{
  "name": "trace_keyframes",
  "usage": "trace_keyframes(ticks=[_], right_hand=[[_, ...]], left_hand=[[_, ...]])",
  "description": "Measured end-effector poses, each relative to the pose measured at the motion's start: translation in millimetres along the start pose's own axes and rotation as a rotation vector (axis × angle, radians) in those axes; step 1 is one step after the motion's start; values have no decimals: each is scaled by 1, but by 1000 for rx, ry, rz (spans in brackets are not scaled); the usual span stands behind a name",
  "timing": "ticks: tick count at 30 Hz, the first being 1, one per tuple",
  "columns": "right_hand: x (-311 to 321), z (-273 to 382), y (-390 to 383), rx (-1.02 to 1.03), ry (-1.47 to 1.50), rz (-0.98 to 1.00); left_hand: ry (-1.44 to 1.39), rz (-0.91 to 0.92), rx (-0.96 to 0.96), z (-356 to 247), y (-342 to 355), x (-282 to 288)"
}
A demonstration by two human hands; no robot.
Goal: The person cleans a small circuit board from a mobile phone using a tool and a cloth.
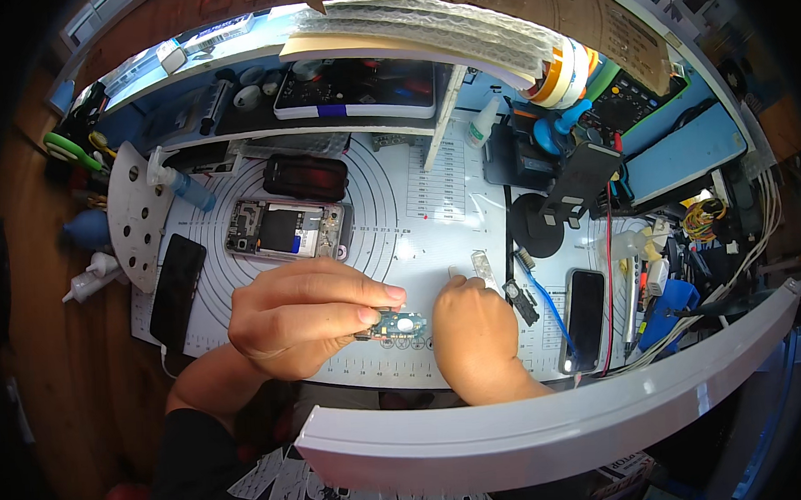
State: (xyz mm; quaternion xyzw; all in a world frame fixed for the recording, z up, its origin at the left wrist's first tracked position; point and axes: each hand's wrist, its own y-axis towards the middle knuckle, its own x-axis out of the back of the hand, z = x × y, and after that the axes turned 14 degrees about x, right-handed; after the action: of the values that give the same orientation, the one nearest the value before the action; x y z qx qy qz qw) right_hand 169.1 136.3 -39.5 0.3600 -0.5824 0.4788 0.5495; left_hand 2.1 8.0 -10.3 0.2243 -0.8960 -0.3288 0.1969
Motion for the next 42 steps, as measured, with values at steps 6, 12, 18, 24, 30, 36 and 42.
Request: trace_keyframes(ticks=[6,12,18,24,30,36,42], right_hand=[[-3,-6,-12,-28,105,-174],[9,-13,-14,-6,258,-194],[55,-27,-2,-23,790,-540],[56,-26,5,220,1318,-1021],[32,-44,11,418,1460,-1140],[30,-26,8,372,1072,-683],[28,-22,18,674,862,-302]], left_hand=[[-19,-70,-4,7,3,-2],[48,-81,-6,8,3,-2],[72,-80,29,8,2,1],[85,-96,18,6,4,1],[163,-97,4,4,2,3],[173,-90,3,2,2,5],[189,-101,-12,2,3,7]])
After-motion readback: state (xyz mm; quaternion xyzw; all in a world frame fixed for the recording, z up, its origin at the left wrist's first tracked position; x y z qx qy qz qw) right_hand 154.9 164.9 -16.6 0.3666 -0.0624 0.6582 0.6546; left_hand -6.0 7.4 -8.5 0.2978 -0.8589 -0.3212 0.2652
